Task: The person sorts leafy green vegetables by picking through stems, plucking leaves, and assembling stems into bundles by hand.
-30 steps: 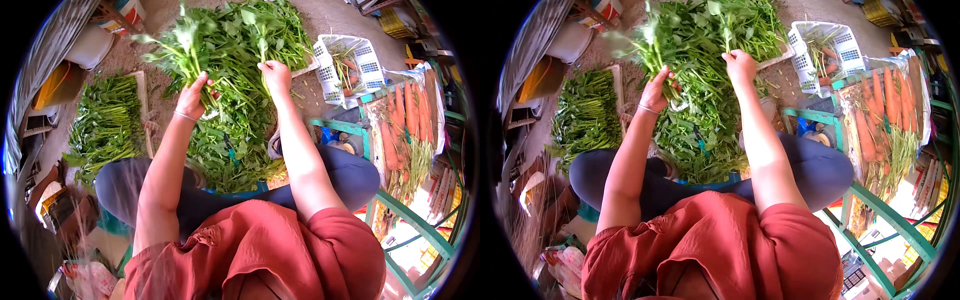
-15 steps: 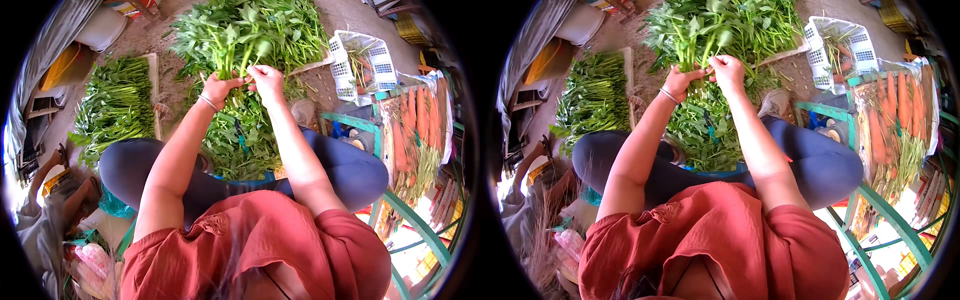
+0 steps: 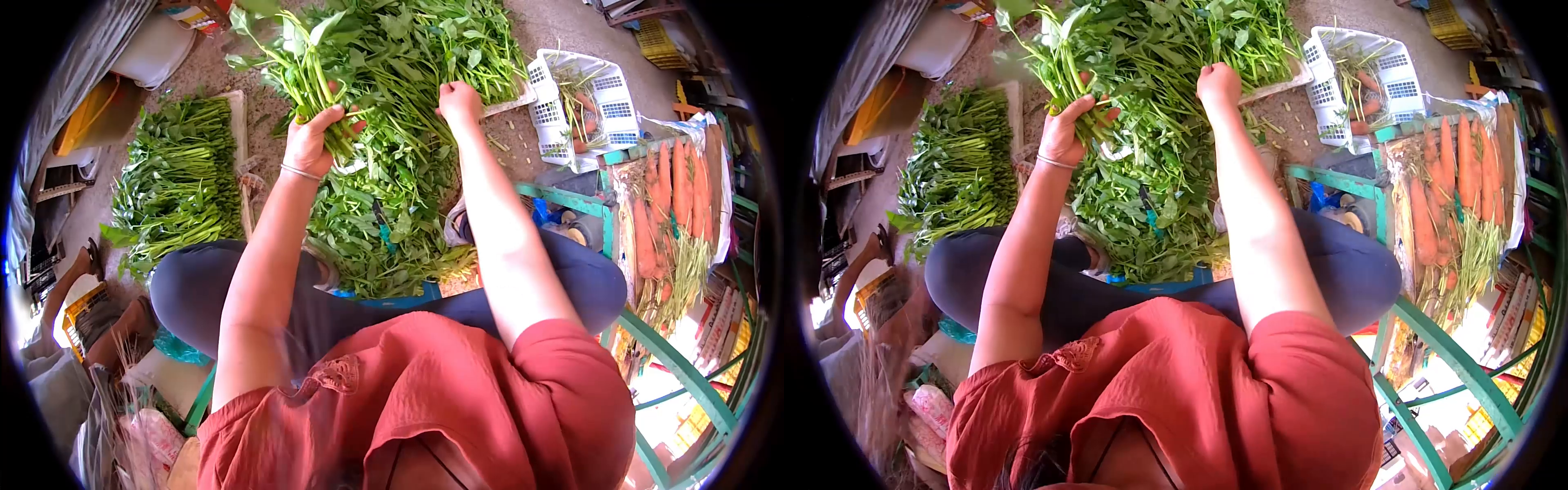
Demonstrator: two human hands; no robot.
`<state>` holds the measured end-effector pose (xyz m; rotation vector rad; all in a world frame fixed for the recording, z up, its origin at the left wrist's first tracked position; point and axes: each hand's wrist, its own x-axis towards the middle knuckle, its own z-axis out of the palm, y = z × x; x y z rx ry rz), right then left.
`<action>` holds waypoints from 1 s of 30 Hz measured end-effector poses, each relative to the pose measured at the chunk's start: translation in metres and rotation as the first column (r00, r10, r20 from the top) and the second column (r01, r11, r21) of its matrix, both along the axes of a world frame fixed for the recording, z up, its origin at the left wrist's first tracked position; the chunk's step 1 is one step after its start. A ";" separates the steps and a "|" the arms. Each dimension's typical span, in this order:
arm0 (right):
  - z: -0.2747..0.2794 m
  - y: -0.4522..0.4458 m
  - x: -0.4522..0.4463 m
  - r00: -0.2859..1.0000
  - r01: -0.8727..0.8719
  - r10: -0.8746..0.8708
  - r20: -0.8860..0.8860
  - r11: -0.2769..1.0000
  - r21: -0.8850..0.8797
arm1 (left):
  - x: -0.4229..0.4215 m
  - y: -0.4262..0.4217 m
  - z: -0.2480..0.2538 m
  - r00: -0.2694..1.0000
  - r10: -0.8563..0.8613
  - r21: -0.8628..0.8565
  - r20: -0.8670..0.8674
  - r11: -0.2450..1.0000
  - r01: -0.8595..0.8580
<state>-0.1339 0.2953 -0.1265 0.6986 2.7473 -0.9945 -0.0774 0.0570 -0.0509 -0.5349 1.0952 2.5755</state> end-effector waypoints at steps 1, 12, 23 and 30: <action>-0.024 0.006 -0.014 0.997 -0.067 0.065 0.028 0.995 0.077 | 0.000 -0.005 -0.009 1.000 -0.019 0.003 -0.021 1.000 0.019; 0.070 -0.032 -0.011 0.911 -0.115 0.078 -0.406 0.991 -0.067 | 0.012 0.002 -0.027 0.969 -0.211 -0.103 0.128 0.969 0.224; 0.070 -0.078 0.037 0.983 -0.169 0.042 -0.181 0.605 -0.778 | 0.020 0.007 -0.017 0.958 -0.274 -0.123 0.083 0.951 0.283; 0.073 -0.078 0.101 0.774 -0.555 0.630 0.063 0.724 -0.410 | 0.013 -0.008 -0.025 0.992 -0.030 -0.163 0.126 0.985 0.051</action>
